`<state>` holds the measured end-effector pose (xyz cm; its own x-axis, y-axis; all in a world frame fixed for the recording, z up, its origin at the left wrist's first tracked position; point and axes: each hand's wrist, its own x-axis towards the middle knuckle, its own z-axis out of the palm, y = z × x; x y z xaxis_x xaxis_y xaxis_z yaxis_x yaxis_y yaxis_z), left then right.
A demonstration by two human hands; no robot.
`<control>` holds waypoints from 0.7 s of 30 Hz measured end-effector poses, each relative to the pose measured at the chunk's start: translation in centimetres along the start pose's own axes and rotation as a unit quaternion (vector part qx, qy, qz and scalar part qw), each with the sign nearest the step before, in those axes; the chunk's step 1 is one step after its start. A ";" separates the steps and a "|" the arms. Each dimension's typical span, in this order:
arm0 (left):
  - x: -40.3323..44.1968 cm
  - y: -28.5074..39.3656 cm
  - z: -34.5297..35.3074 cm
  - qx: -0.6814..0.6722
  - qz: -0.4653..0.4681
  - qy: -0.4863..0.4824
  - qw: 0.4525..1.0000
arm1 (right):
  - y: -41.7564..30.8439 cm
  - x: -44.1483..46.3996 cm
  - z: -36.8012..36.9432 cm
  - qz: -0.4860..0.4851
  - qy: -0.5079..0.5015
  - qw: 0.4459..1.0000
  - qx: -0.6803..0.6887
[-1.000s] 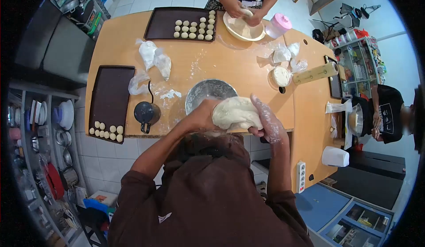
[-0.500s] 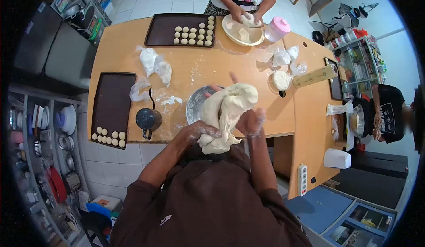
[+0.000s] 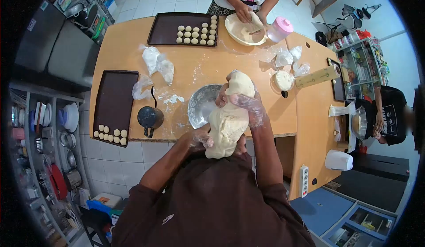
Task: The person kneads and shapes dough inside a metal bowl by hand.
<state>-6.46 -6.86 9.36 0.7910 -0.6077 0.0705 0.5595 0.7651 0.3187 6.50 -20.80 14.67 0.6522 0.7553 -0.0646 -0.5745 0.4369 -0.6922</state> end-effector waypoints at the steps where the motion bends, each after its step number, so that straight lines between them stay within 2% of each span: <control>1: 0.3 1.0 2.0 0.013 0.000 0.015 1.000 | -0.4 0.0 0.4 0.004 0.039 0.996 -0.075; 3: -0.2 1.5 1.3 0.160 -0.029 0.078 0.984 | -1.0 -0.1 2.1 0.012 0.117 0.968 -0.220; 5: -0.1 2.6 4.1 0.302 -0.049 0.177 0.935 | -0.1 -0.7 4.4 -0.058 0.189 0.930 -0.309; 6: 0.0 2.3 4.1 0.317 -0.051 0.194 0.927 | 0.2 -0.8 5.0 -0.095 0.223 0.905 -0.350; 9: 0.4 1.9 4.6 0.353 -0.066 0.243 0.901 | -0.3 -0.2 5.1 -0.117 0.145 0.870 -0.456; 12: 1.4 0.7 1.6 0.359 -0.002 0.284 0.889 | 0.7 1.1 2.3 -0.126 0.133 0.810 -0.557; 16: 3.2 1.4 1.0 0.311 0.001 0.303 0.901 | 1.2 2.2 -0.2 -0.123 0.215 0.888 -0.386; 17: 3.4 1.4 1.0 0.316 0.028 0.290 0.903 | 1.2 2.3 -0.3 -0.128 0.239 0.901 -0.338; 18: 3.3 1.6 0.7 0.286 0.015 0.254 0.924 | 1.0 2.2 -0.2 -0.131 0.263 0.912 -0.288; 19: 3.0 2.1 0.3 0.255 0.000 0.216 0.943 | 0.6 1.8 -0.2 -0.112 0.266 0.919 -0.268; 20: 2.9 2.2 -0.1 0.222 -0.016 0.176 0.959 | 0.3 1.7 0.0 -0.131 0.252 0.909 -0.304; 21: 2.8 1.9 -0.3 0.181 0.013 0.159 0.970 | -0.2 1.6 0.3 -0.150 0.238 0.897 -0.340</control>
<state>-3.11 -7.10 9.87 0.8727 -0.4479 -0.1944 0.4599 0.6202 0.6355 7.51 -19.52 14.95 0.9573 0.2889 0.0115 -0.0077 0.0650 -0.9979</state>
